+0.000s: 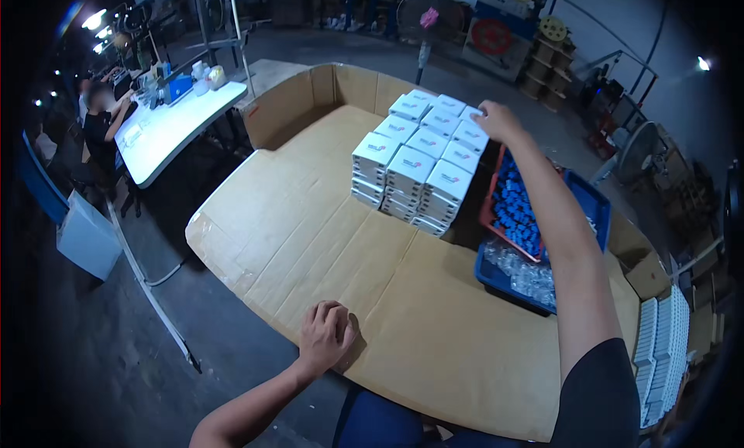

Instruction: The person picks up a white box, opens it, and removes the internal components. They take a small plastic bag from a bin, remove screws from it to place into the base, and then insert a blue component before snapping the cover back on.

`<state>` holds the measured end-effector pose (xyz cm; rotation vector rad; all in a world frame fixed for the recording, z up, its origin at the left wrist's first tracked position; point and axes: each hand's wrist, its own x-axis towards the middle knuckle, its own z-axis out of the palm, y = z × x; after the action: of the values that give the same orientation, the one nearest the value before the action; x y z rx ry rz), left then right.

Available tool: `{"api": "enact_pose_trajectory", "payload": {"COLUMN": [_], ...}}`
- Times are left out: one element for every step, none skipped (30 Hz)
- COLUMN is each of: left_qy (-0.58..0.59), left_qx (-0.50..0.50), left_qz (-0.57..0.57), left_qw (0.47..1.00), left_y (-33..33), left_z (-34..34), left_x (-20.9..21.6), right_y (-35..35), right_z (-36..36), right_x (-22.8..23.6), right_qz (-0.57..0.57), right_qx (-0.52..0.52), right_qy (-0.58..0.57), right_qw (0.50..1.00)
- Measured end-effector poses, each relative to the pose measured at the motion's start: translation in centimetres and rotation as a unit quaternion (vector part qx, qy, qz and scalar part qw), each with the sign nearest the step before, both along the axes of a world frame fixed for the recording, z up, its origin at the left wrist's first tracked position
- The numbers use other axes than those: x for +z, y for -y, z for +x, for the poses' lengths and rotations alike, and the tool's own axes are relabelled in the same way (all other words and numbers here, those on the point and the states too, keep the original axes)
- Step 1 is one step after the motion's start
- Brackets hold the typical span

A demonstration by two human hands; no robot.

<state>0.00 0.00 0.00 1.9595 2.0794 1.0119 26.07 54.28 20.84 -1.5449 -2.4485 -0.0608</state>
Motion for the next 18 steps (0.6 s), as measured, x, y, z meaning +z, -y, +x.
{"api": "enact_pose_trajectory", "payload": {"left_qy": [-0.004, -0.007, -0.017, -0.01, -0.003, 0.005, 0.009, 0.012, 0.013, 0.014, 0.011, 0.011, 0.014, 0.014, 0.006, 0.002, 0.005, 0.007], "left_qx": [0.0, 0.0, -0.006, -0.018, -0.024, -0.023, -0.015, -0.017, -0.018, -0.009, -0.006, -0.015, -0.019, -0.019, -0.007, -0.003, -0.008, -0.014], "left_qz": [-0.008, -0.017, 0.026, 0.025, 0.023, 0.018, 0.01, 0.008, 0.007, -0.002, -0.003, 0.0, -0.002, 0.005, 0.007, 0.001, 0.002, 0.003], "left_qw": [1.0, 1.0, 0.999, 0.999, 0.999, 1.0, 1.0, 1.0, 1.0, 1.0, 1.0, 1.0, 1.0, 1.0, 1.0, 1.0, 1.0, 1.0], "left_y": [1.8, 3.3, -3.3, -3.5, -3.0, -2.8, -2.9, -2.9, -2.8, -2.6, -2.5, -2.6, -2.8, -3.0, -2.7, -2.4, -2.6, -2.8], "left_z": [0.3, 0.6, -0.5, -0.4, -0.3, -0.4, -0.5, -0.7, -0.8, -1.0, -1.0, -1.1, -1.0, -0.9, -1.0, -1.2, -1.1, -1.0], "left_x": [0.7, 1.4, 0.5, 0.3, 0.4, 0.3, 0.2, 0.0, 0.0, 0.1, 0.3, 0.3, 0.1, -0.1, -0.2, -0.2, -0.3, -0.4], "right_y": [-0.7, -1.4, -6.9, -9.0, -10.5, -12.2, -13.6, -14.4, -15.0, -15.2, -15.3, -15.1, -14.7, -17.1, -16.1, -15.2, -14.7, -15.5], "right_z": [-0.8, -1.7, -1.4, -0.9, -0.9, -0.6, -0.5, -0.8, -1.2, -2.2, -3.2, -2.9, -2.6, -1.6, -3.1, -4.6, -4.2, -3.4], "right_x": [-1.4, -2.9, 1.2, -0.3, -1.8, -2.5, -2.9, -3.4, -3.6, -3.8, -3.9, -3.3, -3.1, -4.4, -4.5, -4.1, -3.2, -3.5], "right_qz": [-0.017, -0.035, 0.008, 0.005, 0.001, 0.004, 0.01, 0.001, -0.027, -0.055, -0.063, -0.103, -0.142, -0.101, -0.108, -0.165, -0.213, -0.193], "right_qx": [-0.004, -0.007, -0.012, -0.03, -0.043, -0.05, -0.055, -0.046, -0.06, -0.075, -0.068, -0.076, -0.087, -0.079, -0.073, -0.056, -0.048, -0.033], "right_qy": [-0.018, -0.034, -0.045, -0.035, -0.026, -0.015, -0.004, 0.0, -0.005, -0.01, -0.008, -0.029, -0.05, -0.068, -0.071, -0.057, -0.041, -0.073], "right_qw": [1.0, 0.999, 0.999, 0.999, 0.999, 0.999, 0.998, 0.999, 0.998, 0.996, 0.996, 0.991, 0.985, 0.989, 0.989, 0.983, 0.975, 0.978]}}
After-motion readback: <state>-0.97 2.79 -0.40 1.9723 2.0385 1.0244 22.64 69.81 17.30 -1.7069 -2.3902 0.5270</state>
